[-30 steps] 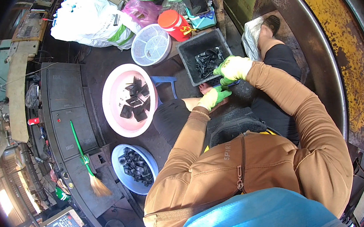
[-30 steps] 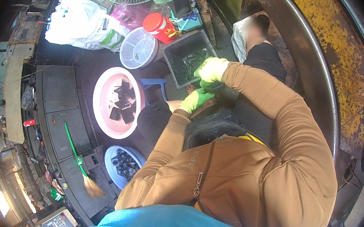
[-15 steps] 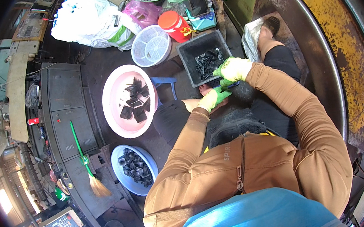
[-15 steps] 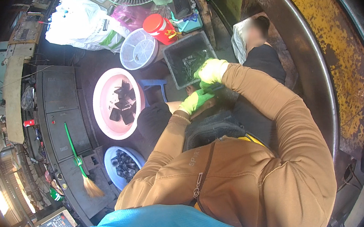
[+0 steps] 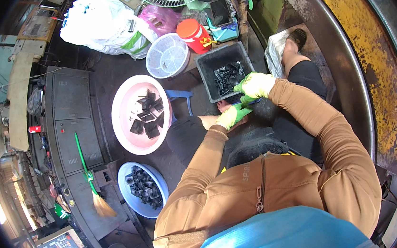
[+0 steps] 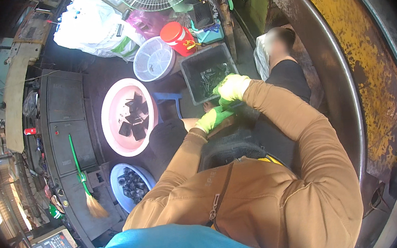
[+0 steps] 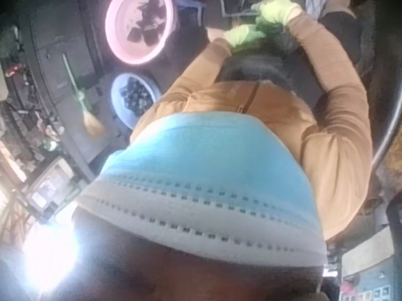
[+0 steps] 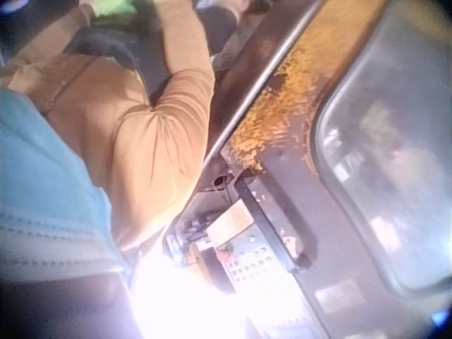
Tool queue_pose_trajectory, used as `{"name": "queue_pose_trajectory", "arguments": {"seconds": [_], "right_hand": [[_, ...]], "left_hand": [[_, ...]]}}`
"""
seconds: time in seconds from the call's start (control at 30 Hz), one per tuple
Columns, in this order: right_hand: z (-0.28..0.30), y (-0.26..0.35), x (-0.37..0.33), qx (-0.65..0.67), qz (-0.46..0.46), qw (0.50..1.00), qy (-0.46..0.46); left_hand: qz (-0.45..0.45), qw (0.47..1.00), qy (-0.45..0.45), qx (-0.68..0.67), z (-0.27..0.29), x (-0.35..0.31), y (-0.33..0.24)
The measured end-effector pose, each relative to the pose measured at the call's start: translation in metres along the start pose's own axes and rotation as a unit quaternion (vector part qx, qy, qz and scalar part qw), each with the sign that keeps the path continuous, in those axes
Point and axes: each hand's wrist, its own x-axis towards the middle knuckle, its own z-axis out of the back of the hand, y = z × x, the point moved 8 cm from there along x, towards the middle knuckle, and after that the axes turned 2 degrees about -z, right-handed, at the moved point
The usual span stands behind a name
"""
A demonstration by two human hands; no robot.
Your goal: The person sits on the floor and sorts small black plastic parts from a black bin into a pink basin. They handle the parts one by one, occasionally pausing to adjust their position or reach for nearby items.
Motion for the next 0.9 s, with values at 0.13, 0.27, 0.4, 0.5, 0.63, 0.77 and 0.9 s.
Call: {"name": "queue_pose_trajectory", "arguments": {"seconds": [0.13,0.27,0.4,0.5,0.63,0.77,0.9], "right_hand": [[-0.003,0.000,0.004,-0.007,0.002,1.000,0.011],[-0.002,0.000,0.003,-0.006,-0.002,1.000,0.012],[-0.006,-0.002,0.002,-0.022,-0.017,0.997,0.069],[-0.001,0.000,0.001,-0.015,-0.005,1.000,0.021],[-0.001,0.001,0.001,-0.016,0.018,1.000,-0.005],[-0.001,0.002,0.001,-0.014,0.026,1.000,-0.003],[0.003,0.004,-0.002,-0.024,0.013,1.000,0.012]], "left_hand": [[-0.071,0.996,-0.030,0.037,0.004,-0.001,-0.005],[-0.173,0.954,-0.061,0.236,0.003,-0.005,-0.014],[-0.194,0.952,-0.071,0.228,0.004,-0.004,-0.018],[-0.060,0.998,-0.024,-0.006,0.004,0.003,-0.002],[-0.049,0.998,-0.023,-0.009,0.005,-0.002,-0.010],[-0.035,0.999,-0.035,-0.003,0.007,-0.006,-0.014],[-0.023,0.997,-0.026,-0.063,0.006,-0.004,-0.011]]}}
